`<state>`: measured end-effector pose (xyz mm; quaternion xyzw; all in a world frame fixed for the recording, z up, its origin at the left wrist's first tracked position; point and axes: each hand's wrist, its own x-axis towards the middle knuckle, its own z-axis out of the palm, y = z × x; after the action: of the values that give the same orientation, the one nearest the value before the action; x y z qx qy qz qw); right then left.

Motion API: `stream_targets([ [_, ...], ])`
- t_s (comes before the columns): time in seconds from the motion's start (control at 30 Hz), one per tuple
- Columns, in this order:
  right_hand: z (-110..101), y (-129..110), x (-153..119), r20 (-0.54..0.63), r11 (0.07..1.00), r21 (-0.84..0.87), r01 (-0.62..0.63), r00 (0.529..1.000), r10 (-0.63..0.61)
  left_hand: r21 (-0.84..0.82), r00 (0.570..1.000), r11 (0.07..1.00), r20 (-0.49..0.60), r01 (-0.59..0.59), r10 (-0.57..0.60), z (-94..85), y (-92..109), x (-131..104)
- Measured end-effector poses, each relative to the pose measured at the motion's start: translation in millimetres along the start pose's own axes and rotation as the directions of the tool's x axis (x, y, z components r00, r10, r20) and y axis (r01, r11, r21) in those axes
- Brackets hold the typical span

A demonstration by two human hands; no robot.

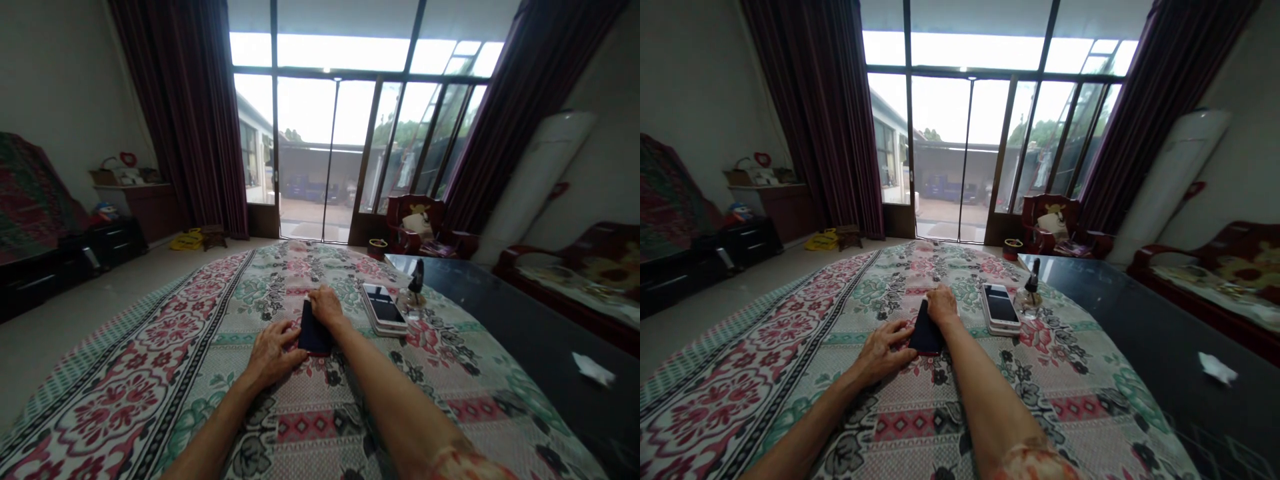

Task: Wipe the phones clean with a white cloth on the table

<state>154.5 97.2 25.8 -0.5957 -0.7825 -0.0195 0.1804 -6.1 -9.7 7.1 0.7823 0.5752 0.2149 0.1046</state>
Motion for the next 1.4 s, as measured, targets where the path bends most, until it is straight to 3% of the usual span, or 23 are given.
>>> stream_targets([
  [0.2,-6.2,18.1,-11.8,-0.018,0.999,0.026,-0.022,1.000,0.022,-0.021,0.999,1.000,-0.041,0.013,-0.014,2.6,2.1,-1.5],
  [0.43,-0.3,17.7,-4.1,-0.010,0.998,0.058,-0.038,0.999,0.039,-0.034,0.991,0.999,-0.128,0.041,-0.045,9.6,5.0,-1.5],
  [0.67,5.4,24.9,-8.4,-0.064,0.993,0.112,-0.032,0.997,0.039,0.020,0.996,1.000,-0.089,0.015,-0.013,7.1,6.4,-2.9],
  [0.93,2.9,29.2,-24.4,-0.097,0.980,0.179,0.085,0.993,-0.068,0.048,0.998,0.999,-0.059,0.004,-0.001,4.5,8.5,-3.9],
  [1.17,8.7,32.9,-27.2,-0.145,0.968,0.234,0.094,0.988,-0.061,0.039,0.994,0.995,-0.041,-0.095,0.097,1.6,6.1,3.7],
  [1.4,12.3,35.3,-26.7,-0.194,0.939,0.324,0.112,0.980,-0.050,-0.059,0.972,0.971,-0.067,-0.230,0.226,8.5,-11.4,15.9],
])
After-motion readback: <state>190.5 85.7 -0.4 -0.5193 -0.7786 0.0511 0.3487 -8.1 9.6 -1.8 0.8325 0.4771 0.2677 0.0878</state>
